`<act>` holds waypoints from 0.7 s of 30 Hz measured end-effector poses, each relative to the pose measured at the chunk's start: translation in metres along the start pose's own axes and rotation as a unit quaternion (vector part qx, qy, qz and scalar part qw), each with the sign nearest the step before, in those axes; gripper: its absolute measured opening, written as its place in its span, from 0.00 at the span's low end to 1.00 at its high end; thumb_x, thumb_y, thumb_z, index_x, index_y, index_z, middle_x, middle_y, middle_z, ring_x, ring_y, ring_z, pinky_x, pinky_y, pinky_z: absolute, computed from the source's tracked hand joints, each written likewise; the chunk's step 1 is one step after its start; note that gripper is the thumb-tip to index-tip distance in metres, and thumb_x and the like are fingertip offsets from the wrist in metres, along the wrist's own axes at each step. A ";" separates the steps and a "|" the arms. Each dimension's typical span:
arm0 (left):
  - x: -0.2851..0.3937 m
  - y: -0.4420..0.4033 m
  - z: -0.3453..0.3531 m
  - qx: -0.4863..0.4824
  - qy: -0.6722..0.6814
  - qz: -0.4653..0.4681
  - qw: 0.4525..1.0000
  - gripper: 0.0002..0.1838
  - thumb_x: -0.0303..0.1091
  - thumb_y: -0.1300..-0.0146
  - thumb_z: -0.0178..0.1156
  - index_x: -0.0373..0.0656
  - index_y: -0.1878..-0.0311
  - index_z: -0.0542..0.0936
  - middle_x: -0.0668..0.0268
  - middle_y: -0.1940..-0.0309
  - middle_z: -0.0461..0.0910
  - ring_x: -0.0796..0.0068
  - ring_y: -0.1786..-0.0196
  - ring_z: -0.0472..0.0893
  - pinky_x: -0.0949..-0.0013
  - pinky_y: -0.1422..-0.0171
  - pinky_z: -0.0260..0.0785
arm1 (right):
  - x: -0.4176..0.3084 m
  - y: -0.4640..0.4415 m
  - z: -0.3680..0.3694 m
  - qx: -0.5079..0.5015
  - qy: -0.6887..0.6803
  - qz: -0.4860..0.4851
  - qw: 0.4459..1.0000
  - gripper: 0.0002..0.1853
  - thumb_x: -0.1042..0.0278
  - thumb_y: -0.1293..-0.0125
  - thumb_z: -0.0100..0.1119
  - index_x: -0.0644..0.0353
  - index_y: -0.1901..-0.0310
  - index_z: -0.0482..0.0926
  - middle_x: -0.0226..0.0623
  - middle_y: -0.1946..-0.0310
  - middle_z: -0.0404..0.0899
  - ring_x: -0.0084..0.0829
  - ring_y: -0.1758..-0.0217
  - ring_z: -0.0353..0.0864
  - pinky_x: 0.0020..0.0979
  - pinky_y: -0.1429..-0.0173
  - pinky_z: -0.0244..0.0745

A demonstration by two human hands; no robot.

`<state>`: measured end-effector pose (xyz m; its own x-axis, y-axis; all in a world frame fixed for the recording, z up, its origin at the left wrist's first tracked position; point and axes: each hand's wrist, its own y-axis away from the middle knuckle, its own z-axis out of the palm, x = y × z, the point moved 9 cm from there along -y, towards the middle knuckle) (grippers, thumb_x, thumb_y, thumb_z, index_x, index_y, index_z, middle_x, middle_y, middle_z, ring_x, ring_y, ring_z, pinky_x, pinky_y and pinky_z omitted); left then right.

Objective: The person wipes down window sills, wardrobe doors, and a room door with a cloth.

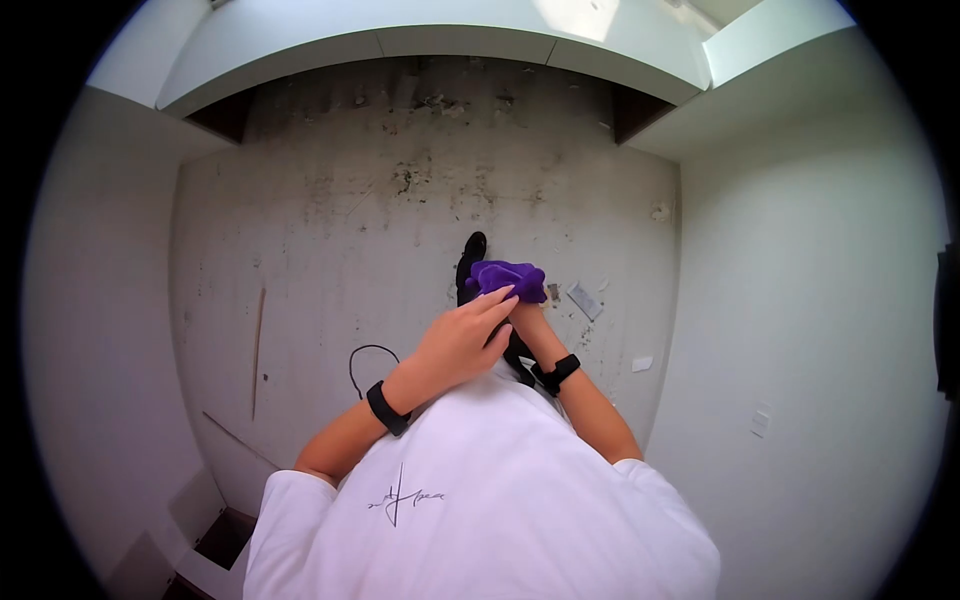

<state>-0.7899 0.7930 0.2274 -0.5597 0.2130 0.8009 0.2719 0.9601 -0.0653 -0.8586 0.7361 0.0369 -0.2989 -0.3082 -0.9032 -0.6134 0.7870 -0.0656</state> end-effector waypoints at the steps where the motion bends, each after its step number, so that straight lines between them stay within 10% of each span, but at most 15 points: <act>1: -0.012 -0.020 -0.006 0.000 -0.002 -0.018 1.000 0.22 0.31 0.33 0.59 0.36 0.36 0.77 0.50 0.34 0.77 0.48 0.42 0.82 0.56 0.39 0.75 | 0.014 -0.020 -0.005 -0.003 -0.019 0.004 1.000 0.03 0.70 0.40 0.61 0.54 0.65 0.78 0.36 0.63 0.79 0.39 0.63 0.78 0.38 0.60 0.70; 11: -0.080 -0.202 -0.106 0.044 -0.007 -0.048 0.998 0.25 0.29 0.35 0.60 0.34 0.34 0.75 0.46 0.32 0.74 0.44 0.37 0.79 0.55 0.35 0.73 | 0.089 -0.265 -0.043 -0.038 -0.054 -0.051 0.997 0.04 0.69 0.41 0.61 0.53 0.65 0.78 0.35 0.61 0.80 0.39 0.64 0.77 0.37 0.59 0.69; 14: -0.106 -0.251 -0.132 0.080 0.020 -0.043 0.996 0.26 0.28 0.36 0.59 0.34 0.34 0.75 0.45 0.32 0.73 0.43 0.37 0.78 0.56 0.33 0.72 | 0.080 -0.308 -0.090 0.090 -0.161 -0.024 0.982 0.18 0.54 0.20 0.41 0.59 0.52 0.78 0.31 0.60 0.80 0.26 0.57 0.80 0.27 0.52 0.76; 17: -0.137 -0.304 -0.162 0.088 0.049 -0.062 0.993 0.26 0.26 0.36 0.59 0.33 0.33 0.75 0.44 0.32 0.73 0.43 0.36 0.78 0.57 0.33 0.72 | 0.046 -0.356 -0.148 0.109 -0.114 0.041 0.987 0.07 0.72 0.27 0.57 0.60 0.51 0.80 0.36 0.59 0.83 0.29 0.53 0.84 0.31 0.54 0.79; 21: -0.145 -0.373 -0.214 0.100 0.076 -0.023 0.992 0.27 0.26 0.37 0.58 0.32 0.33 0.74 0.44 0.32 0.73 0.43 0.35 0.78 0.57 0.32 0.72 | 0.015 -0.412 -0.217 0.234 -0.030 0.063 0.970 0.12 0.71 0.27 0.57 0.60 0.45 0.80 0.38 0.57 0.84 0.29 0.51 0.84 0.32 0.50 0.78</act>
<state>-0.6428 0.3648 0.2625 -0.4384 0.1527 0.8857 0.0794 0.9882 -0.1311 -0.7693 0.2913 0.1430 -0.2975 -0.1727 -0.9390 -0.1707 0.9773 -0.1256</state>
